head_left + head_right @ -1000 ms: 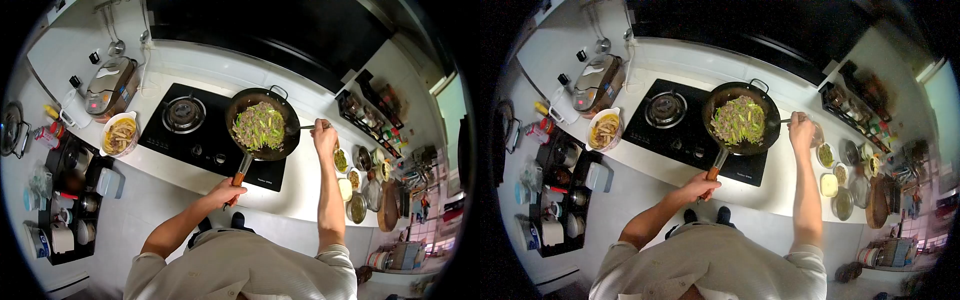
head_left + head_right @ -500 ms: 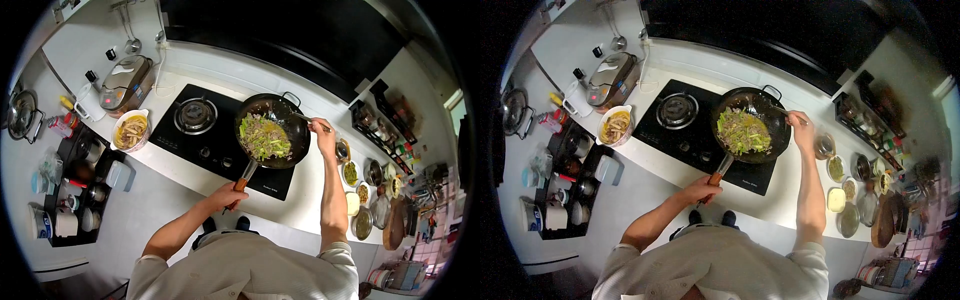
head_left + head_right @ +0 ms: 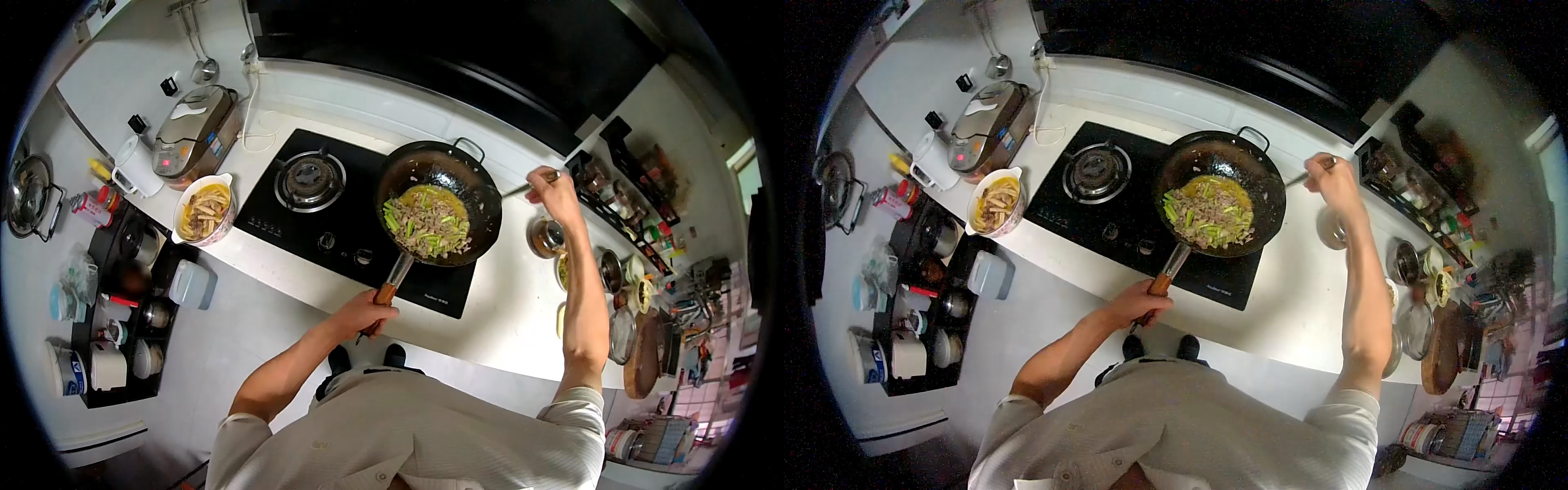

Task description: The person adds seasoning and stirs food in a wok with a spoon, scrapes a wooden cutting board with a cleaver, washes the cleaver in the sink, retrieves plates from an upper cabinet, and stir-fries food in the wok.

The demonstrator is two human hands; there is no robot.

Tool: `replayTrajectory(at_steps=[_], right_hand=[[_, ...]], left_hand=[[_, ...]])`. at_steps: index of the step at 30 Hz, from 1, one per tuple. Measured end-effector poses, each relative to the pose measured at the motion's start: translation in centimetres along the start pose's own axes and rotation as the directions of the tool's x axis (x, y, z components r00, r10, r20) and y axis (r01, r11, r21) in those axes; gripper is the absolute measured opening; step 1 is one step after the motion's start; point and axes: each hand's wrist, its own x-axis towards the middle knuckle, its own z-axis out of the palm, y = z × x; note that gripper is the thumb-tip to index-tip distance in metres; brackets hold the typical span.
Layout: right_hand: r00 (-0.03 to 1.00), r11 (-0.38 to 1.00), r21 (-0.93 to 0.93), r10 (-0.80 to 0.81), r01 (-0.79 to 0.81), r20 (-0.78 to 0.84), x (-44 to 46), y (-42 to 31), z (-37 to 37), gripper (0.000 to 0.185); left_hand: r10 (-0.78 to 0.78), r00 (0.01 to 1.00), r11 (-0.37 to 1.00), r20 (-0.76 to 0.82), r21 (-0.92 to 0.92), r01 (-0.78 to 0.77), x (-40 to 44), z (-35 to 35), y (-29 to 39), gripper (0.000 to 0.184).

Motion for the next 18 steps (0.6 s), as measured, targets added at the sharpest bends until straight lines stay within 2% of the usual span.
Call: replayTrajectory(at_steps=[1,3,4,5,6,8,11,15,17,18], right_hand=[[1.0,1.0,-0.001,-0.001,0.001,0.001,0.1,0.9,0.0,0.023],[0.974,0.95,0.227,0.225,-0.212,-0.034,-0.7,3.7,1.1,0.028],[0.964,0.896,0.381,0.263,-0.226,-0.047,-1.6,4.9,2.7,0.018],[0.937,0.807,0.521,0.347,-0.279,-0.036,-1.9,7.6,4.4,0.016],[0.931,0.76,0.597,0.36,-0.256,-0.061,-2.6,9.3,6.6,0.017],[0.884,0.509,0.828,0.466,-0.233,-0.038,-4.5,9.7,11.2,0.019],[0.839,0.317,0.94,0.539,-0.123,-0.072,-4.8,10.2,15.4,0.017],[0.854,0.343,0.939,0.49,-0.003,-0.176,-3.5,8.2,16.0,0.02],[0.908,0.47,0.88,0.338,0.065,-0.247,-3.3,6.1,15.0,0.023],[0.933,0.561,0.827,0.27,0.048,-0.237,-3.6,4.9,14.4,0.022]], left_hand=[[0.001,1.0,1.0,0.006,-0.029,-0.001,0.0,-0.1,0.1,0.027],[-0.001,1.0,1.0,-0.007,-0.007,0.001,-0.2,-0.1,0.1,0.027],[0.002,1.0,1.0,-0.019,0.021,-0.001,-0.3,-0.1,0.2,0.027],[0.0,1.0,1.0,-0.021,0.018,0.0,-0.5,0.0,0.4,0.027],[-0.005,0.999,1.0,-0.032,0.006,0.005,-0.5,0.2,0.7,0.027],[-0.018,0.999,1.0,-0.047,0.0,0.018,-0.6,0.3,0.6,0.027],[-0.043,0.998,0.998,-0.048,0.038,0.045,-0.4,0.1,0.6,0.028],[-0.015,1.0,1.0,-0.025,0.024,0.016,-0.4,0.2,0.7,0.027],[-0.004,1.0,1.0,-0.018,0.028,0.005,-0.3,0.2,0.5,0.027],[-0.002,1.0,1.0,-0.018,0.028,0.002,-0.4,0.2,0.5,0.027]])
